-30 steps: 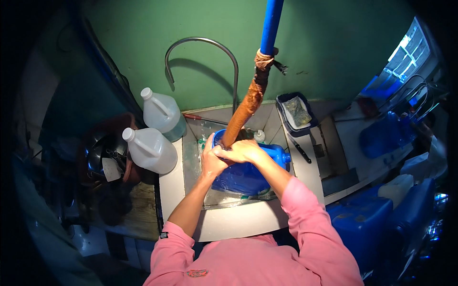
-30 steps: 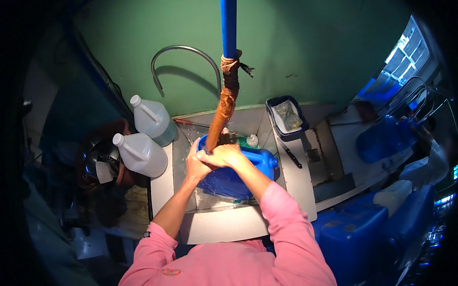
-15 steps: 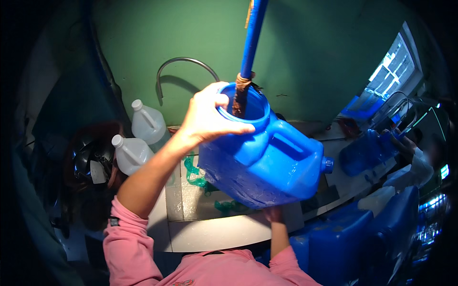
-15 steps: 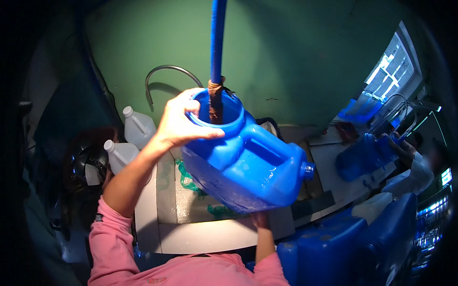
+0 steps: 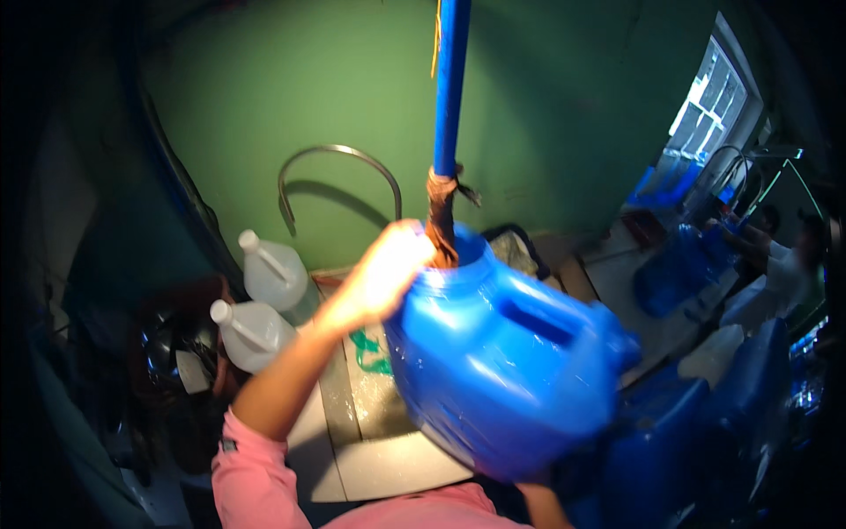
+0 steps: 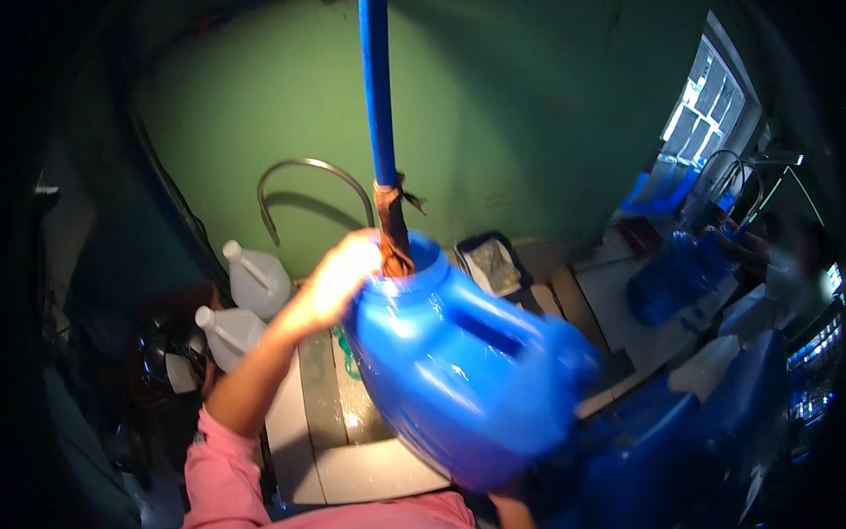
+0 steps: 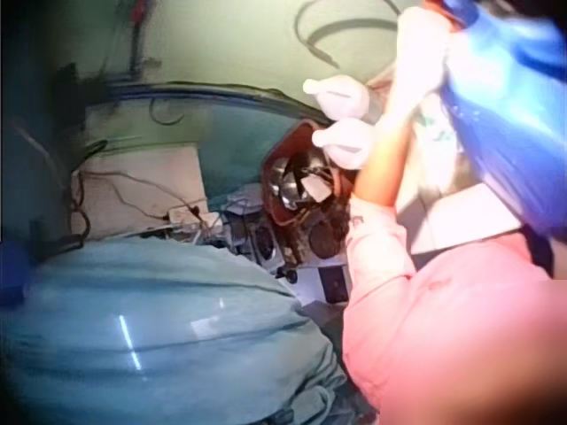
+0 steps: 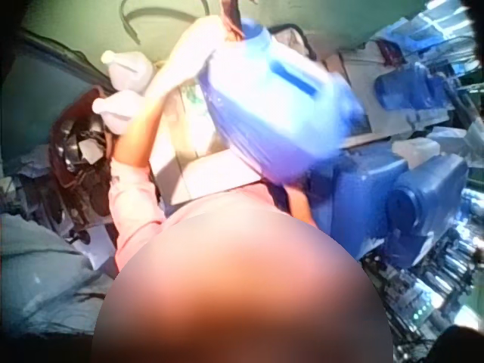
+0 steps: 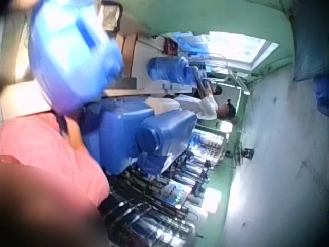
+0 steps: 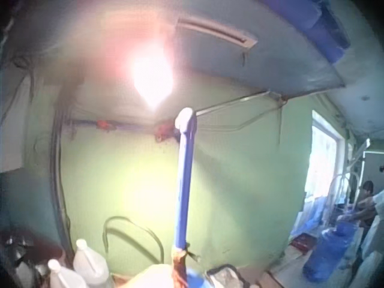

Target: The person scrubs a blue plastic container with a yellow sponge under running water, rinses it, and places it aside. They repeat the same process with a second blue container, scrubbing, rinsing, and setting it down. The person then handles a third container, scrubbing and rinsing it before closing its cap.

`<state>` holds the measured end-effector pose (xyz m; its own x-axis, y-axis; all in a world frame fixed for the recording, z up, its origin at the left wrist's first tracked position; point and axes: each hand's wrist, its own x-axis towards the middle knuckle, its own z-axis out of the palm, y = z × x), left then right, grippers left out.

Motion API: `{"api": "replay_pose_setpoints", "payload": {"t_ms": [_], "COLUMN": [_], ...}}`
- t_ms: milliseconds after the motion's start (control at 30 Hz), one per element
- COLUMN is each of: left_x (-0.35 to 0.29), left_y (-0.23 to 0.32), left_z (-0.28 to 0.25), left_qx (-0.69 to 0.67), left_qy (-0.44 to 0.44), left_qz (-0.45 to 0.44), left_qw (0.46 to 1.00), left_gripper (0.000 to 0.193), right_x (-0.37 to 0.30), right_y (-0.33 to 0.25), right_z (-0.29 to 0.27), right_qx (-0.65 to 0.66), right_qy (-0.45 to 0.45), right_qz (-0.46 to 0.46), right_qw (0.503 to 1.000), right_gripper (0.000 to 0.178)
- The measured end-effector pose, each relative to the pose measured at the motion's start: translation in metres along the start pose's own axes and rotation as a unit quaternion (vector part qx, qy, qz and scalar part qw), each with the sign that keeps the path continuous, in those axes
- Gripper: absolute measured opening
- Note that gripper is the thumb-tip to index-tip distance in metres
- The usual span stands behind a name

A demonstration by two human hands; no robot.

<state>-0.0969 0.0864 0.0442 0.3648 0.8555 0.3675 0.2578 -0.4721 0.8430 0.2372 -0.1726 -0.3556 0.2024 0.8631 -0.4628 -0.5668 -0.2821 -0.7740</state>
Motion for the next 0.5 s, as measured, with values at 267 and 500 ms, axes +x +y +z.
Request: {"api": "replay_pose_setpoints", "payload": {"t_ms": [267, 500], "left_x": [-0.040, -0.072], "left_y": [-0.077, -0.177], "left_z": [-0.011, 0.001], "left_qx": [-0.118, -0.340], "left_qy": [-0.008, 0.130], "left_qz": [0.021, -0.096], "left_qw": [0.993, 0.926], "left_gripper": [0.026, 0.040], "right_x": [-0.101, -0.146], "right_y": [-0.071, -0.149], "right_z": [0.024, 0.027], "right_qx": [0.091, -0.130], "right_qy": [0.123, 0.163], "right_qz": [-0.012, -0.278], "right_qw": [0.988, 0.938], "right_gripper": [0.052, 0.056]}}
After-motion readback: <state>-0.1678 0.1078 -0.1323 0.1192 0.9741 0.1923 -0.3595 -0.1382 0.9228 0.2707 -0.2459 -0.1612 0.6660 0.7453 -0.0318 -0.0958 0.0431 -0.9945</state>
